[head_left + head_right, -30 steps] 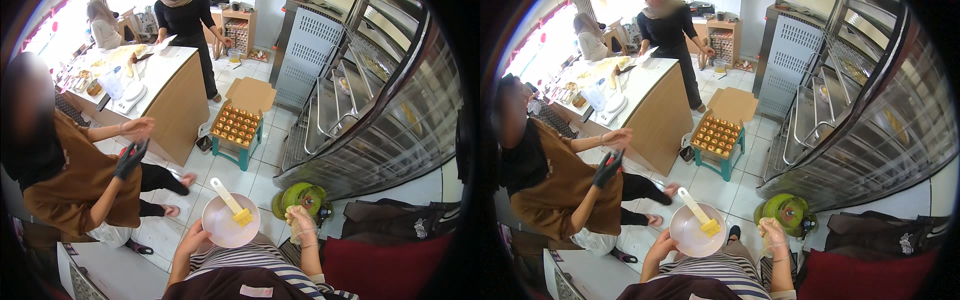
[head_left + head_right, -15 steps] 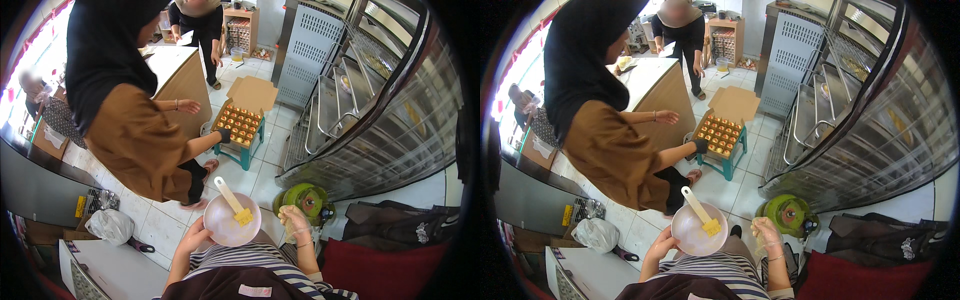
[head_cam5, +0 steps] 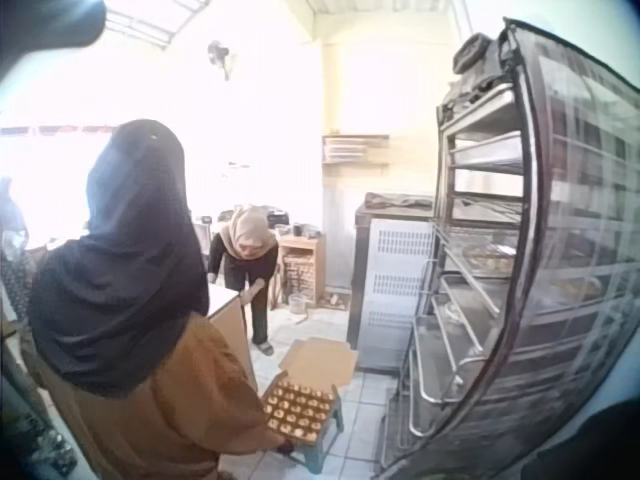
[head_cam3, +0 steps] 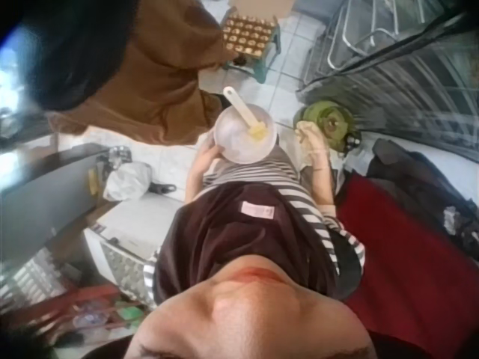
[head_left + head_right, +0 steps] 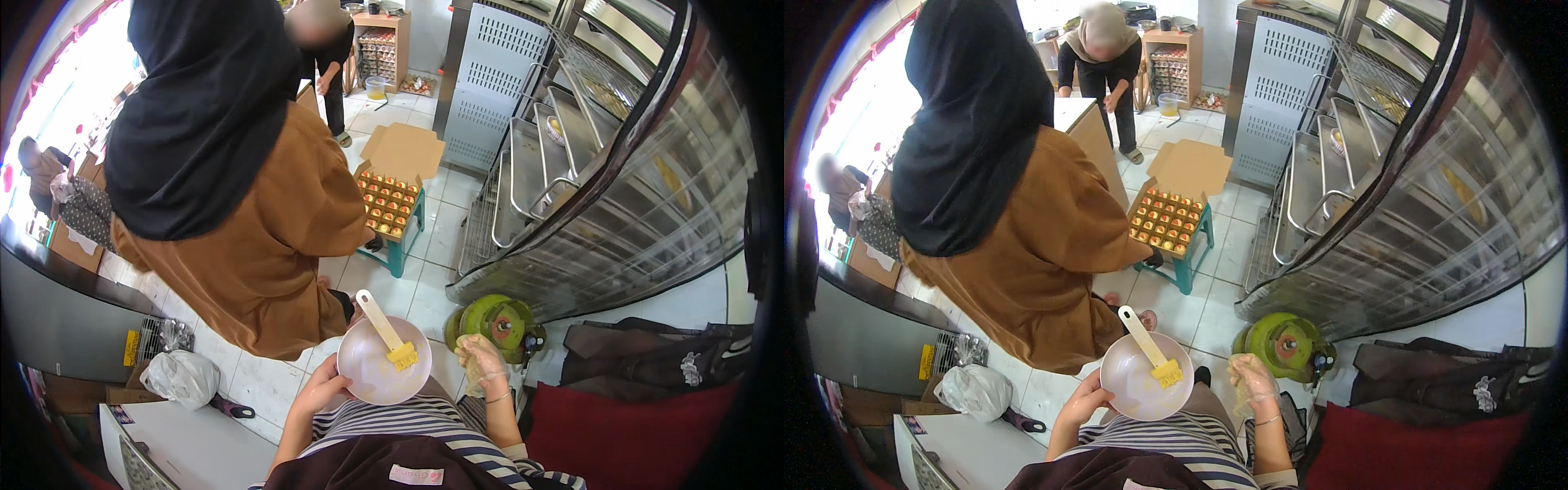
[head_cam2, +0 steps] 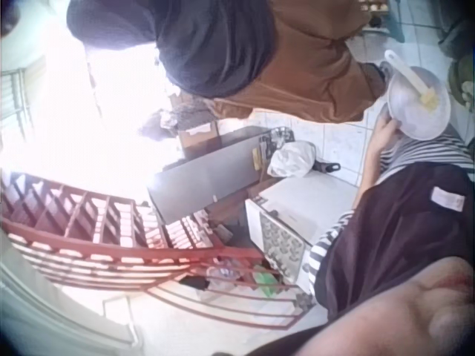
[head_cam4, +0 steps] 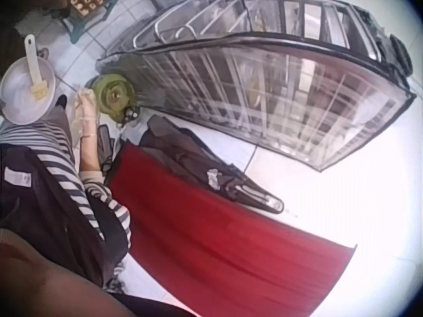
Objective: The person prepares pastries by greasing metal rings on a tray, placing dough inside them, and moving between workstations in a bakery to interact with a freezer and other staff before moving to a final counter to work with a bowl of glaze.
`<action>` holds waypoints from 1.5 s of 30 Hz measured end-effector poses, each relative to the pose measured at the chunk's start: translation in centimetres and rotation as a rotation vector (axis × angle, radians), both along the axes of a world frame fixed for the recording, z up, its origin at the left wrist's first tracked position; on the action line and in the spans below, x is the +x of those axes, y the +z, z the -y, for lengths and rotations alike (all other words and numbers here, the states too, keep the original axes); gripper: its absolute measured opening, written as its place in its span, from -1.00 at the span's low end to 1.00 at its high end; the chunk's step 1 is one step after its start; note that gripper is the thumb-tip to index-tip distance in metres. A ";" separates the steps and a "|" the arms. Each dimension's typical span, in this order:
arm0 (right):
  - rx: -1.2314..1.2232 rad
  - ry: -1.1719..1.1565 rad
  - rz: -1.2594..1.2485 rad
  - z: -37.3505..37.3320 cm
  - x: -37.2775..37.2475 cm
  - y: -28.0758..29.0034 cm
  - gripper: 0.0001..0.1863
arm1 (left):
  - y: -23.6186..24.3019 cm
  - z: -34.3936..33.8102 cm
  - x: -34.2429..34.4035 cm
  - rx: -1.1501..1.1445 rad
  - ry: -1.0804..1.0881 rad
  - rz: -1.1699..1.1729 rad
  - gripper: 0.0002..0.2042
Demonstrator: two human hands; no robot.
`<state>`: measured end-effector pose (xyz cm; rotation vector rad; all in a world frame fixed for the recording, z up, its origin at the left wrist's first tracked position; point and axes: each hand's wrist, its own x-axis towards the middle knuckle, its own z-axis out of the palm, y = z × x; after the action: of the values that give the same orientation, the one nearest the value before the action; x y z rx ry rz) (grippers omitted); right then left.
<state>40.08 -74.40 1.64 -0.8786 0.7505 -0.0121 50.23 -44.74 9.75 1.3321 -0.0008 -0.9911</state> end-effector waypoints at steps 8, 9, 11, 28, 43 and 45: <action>-0.003 0.024 0.007 1.0 -0.9 -1.2 -0.85 | -0.2 0.8 0.1 -0.007 0.008 0.013 -0.60; -0.010 0.053 0.017 1.2 -0.8 -1.6 -0.85 | -0.1 0.8 0.0 -0.010 0.032 0.019 -0.60; -0.022 0.036 -0.011 1.4 -0.7 -1.0 -0.84 | -0.1 1.2 0.0 -0.003 0.020 0.008 -0.57; 0.052 0.437 0.124 5.5 7.5 -1.3 -0.88 | -3.2 -1.0 -4.7 0.020 0.573 0.006 -0.56; -0.196 0.783 0.060 1.2 10.8 1.6 -0.84 | -2.9 -6.5 -10.8 0.103 1.268 0.029 -0.57; -0.233 0.826 0.068 1.0 11.2 1.8 -0.83 | -3.1 -6.4 -11.1 0.064 1.296 0.027 -0.57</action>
<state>51.24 -75.38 3.40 -1.3524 0.2818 0.6094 39.15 -38.32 6.68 1.0727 0.7797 0.1372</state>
